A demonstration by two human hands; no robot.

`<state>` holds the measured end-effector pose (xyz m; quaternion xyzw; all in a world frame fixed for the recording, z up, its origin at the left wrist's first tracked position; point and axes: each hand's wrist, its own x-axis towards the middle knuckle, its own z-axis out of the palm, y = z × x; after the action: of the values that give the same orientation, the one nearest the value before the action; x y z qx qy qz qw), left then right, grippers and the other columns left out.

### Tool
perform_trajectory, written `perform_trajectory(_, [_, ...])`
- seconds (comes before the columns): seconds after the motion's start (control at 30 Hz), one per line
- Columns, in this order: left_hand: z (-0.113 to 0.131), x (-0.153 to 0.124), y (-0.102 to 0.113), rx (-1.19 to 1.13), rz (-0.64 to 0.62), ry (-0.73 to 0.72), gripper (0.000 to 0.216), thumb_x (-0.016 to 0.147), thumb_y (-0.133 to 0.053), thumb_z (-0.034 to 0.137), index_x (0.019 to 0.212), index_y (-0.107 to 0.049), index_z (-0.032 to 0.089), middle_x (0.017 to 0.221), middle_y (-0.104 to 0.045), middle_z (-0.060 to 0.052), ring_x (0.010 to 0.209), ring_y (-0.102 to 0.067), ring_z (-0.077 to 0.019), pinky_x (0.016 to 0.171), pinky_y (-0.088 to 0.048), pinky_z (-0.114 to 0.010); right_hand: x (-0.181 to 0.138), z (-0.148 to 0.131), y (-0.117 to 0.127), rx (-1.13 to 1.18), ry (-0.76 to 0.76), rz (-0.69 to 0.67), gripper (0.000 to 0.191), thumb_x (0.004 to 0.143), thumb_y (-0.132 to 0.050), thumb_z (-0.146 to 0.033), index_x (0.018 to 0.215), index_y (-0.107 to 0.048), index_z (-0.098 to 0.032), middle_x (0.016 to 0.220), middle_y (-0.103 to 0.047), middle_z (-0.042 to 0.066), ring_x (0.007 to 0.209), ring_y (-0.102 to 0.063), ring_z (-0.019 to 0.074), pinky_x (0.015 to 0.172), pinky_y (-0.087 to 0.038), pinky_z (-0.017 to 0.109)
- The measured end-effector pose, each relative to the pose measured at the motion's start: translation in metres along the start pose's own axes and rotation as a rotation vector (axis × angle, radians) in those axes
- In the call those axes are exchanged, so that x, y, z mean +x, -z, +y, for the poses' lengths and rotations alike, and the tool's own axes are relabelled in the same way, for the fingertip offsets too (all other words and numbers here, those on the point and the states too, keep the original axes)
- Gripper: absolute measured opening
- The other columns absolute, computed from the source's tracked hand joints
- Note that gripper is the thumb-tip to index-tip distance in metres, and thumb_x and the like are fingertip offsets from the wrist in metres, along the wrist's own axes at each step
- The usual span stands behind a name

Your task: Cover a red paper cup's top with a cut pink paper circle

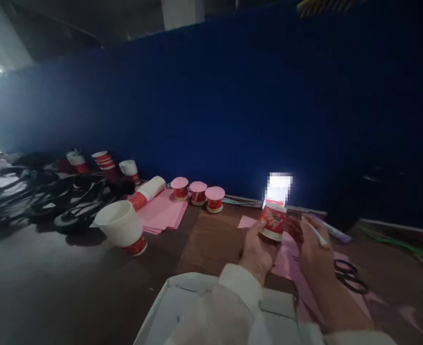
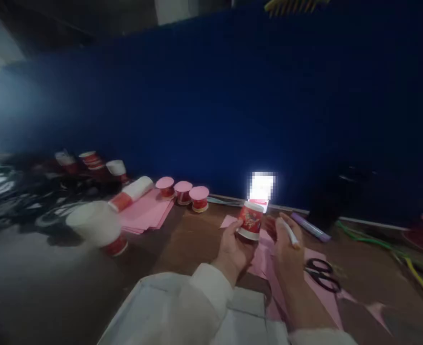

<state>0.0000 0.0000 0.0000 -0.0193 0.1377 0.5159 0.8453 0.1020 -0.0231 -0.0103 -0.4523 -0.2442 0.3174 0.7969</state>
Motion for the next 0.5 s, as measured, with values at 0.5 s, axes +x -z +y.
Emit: perform_trajectory(0.5, [-0.012,-0.016,0.000,0.074,0.004,0.149,0.022,0.085,-0.065,0.023,0.100,-0.072,0.008,0.091,-0.076,-0.012,0.079,-0.071,-0.0199,0.069,-0.055,-0.027,0.004,0.002,-0.006,0.205,-0.401,-0.216,0.056,0.063,-0.089,-0.053,0.106,-0.072,-0.021,0.096,-0.079,0.004,0.085,-0.076,0.0275,0.075,-0.066,0.042])
